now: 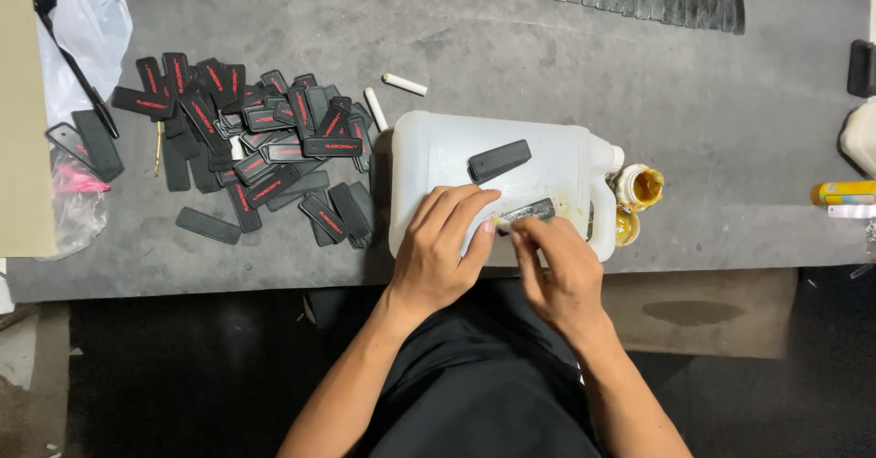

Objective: Applying glue to small black tags and arranging them in rows on a workshop table

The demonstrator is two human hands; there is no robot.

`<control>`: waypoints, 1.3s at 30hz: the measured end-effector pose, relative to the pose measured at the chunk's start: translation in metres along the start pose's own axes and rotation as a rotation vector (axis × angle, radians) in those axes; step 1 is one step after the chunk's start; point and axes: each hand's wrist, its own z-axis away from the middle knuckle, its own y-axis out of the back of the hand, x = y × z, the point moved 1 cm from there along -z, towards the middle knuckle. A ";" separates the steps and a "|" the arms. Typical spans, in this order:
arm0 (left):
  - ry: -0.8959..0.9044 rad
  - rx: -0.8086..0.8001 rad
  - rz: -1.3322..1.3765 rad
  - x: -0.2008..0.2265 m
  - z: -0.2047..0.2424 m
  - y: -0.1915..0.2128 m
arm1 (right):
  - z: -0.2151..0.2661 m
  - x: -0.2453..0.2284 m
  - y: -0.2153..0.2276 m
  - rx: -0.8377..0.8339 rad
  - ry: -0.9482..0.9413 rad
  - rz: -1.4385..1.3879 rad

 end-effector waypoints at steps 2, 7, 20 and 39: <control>-0.006 -0.004 -0.014 0.000 0.001 0.000 | 0.003 0.002 0.001 -0.027 0.012 -0.008; -0.003 0.006 -0.001 0.000 0.000 0.001 | 0.000 0.001 0.002 -0.001 -0.009 0.029; 0.001 -0.010 -0.016 0.001 0.000 0.001 | 0.017 0.010 0.004 0.046 0.065 -0.018; 0.005 -0.001 -0.015 0.000 0.002 0.000 | 0.017 0.012 0.011 0.072 0.101 0.033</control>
